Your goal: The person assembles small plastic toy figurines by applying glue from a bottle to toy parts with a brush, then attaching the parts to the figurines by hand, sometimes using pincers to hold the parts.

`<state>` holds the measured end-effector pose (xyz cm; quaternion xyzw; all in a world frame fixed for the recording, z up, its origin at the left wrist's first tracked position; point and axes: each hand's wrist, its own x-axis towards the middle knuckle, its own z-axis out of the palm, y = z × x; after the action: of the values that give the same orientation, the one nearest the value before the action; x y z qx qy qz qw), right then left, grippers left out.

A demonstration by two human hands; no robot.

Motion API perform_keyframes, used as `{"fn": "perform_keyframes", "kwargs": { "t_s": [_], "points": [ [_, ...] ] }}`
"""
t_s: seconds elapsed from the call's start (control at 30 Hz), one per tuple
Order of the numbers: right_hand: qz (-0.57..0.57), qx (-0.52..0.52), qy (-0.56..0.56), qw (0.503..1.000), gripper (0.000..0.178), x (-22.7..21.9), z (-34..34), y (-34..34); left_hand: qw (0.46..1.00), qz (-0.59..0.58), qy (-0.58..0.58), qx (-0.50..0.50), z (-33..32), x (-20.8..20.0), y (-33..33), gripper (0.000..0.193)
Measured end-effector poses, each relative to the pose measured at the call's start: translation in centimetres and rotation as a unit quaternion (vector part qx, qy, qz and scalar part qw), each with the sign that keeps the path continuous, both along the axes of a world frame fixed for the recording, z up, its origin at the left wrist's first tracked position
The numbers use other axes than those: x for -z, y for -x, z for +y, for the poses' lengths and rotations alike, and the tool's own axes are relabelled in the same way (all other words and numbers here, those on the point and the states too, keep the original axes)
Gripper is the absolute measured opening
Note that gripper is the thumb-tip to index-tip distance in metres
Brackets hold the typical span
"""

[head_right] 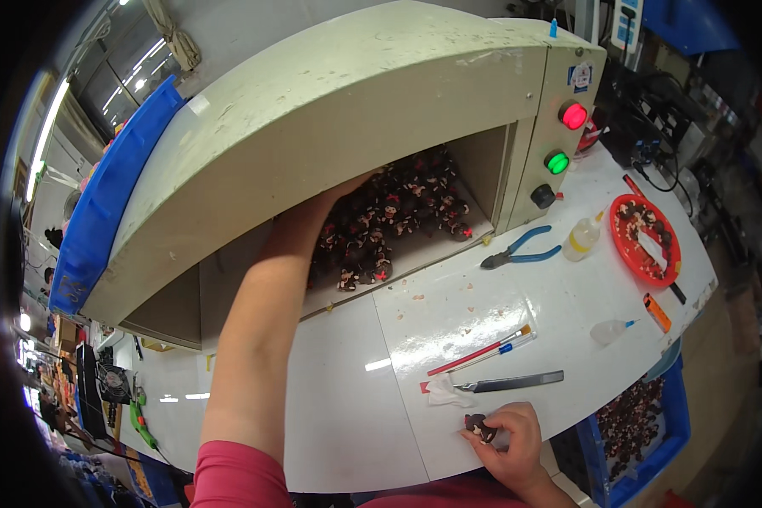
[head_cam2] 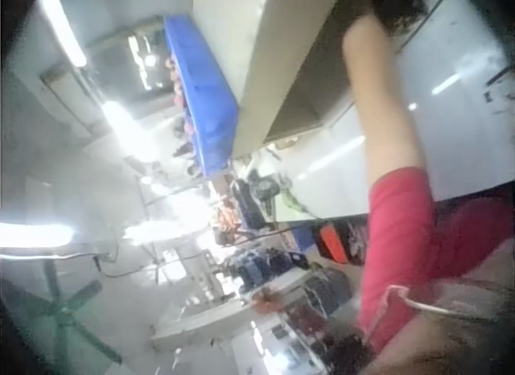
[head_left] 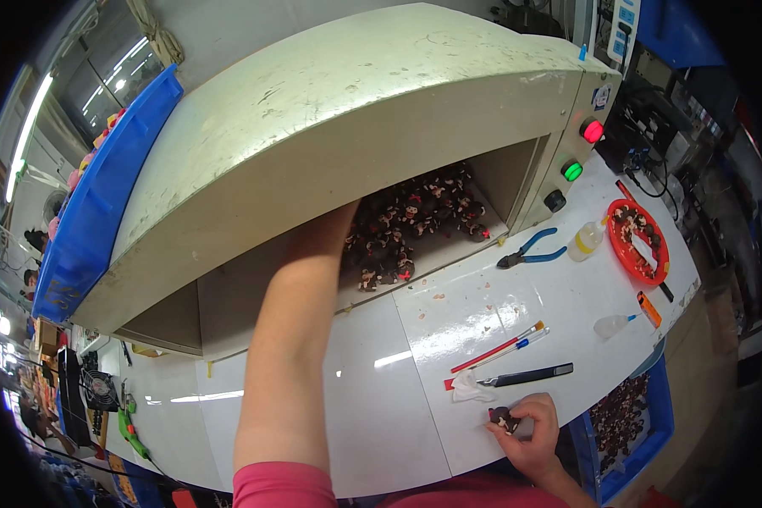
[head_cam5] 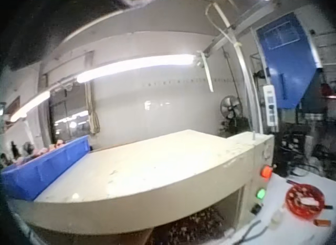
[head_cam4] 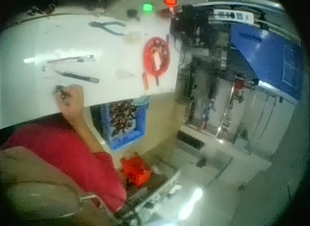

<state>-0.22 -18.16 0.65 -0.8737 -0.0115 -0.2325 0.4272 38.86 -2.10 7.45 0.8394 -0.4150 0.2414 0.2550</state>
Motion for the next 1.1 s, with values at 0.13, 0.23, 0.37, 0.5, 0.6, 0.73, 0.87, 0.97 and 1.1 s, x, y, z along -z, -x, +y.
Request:
{"fn": "perform_keyframes", "kwargs": {
  "t_s": [0.13,0.23,0.37,0.5,0.6,0.73,0.87,0.97,1.1],
  "points": [
    [-0.005,0.000,-0.010,1.000,0.046,0.0,-0.2,0.1,0.999,0.022,-0.036,-0.033,3.9,-0.8,0.5,0.047],
    [-0.010,-0.011,-0.006,1.000,0.046,-0.1,-0.2,0.0,0.995,0.039,-0.060,-0.063,4.5,-1.1,1.3,0.046],
    [-0.020,-0.010,-0.001,1.000,0.045,0.1,-0.2,-0.2,0.999,0.032,-0.006,-0.039,5.3,1.3,4.0,0.038],
    [-0.033,-0.017,-0.005,0.999,0.045,0.3,-0.1,-0.4,0.996,0.013,-0.090,-0.024,3.4,1.8,6.6,0.036],
    [-0.040,-0.017,0.007,0.999,0.044,0.0,0.1,-0.3,0.994,-0.066,-0.077,-0.027,3.1,2.8,6.7,0.036],
    [-0.036,-0.006,-0.011,0.999,0.042,-0.1,0.5,0.1,0.997,-0.028,-0.036,-0.069,4.1,3.8,5.3,0.036],
    [-0.048,-0.012,-0.008,0.999,0.040,0.2,0.3,0.2,0.990,-0.023,-0.055,-0.128,4.8,4.3,6.8,0.037],
    [-0.046,-0.016,-0.013,0.999,0.039,0.3,0.1,0.4,0.978,-0.092,-0.071,-0.173,4.8,3.6,9.3,0.036],
    [-0.056,-0.012,0.013,0.998,0.038,0.5,-0.4,-0.3,0.991,0.078,0.089,-0.060,3.5,1.1,17.2,0.038]
  ]
}}
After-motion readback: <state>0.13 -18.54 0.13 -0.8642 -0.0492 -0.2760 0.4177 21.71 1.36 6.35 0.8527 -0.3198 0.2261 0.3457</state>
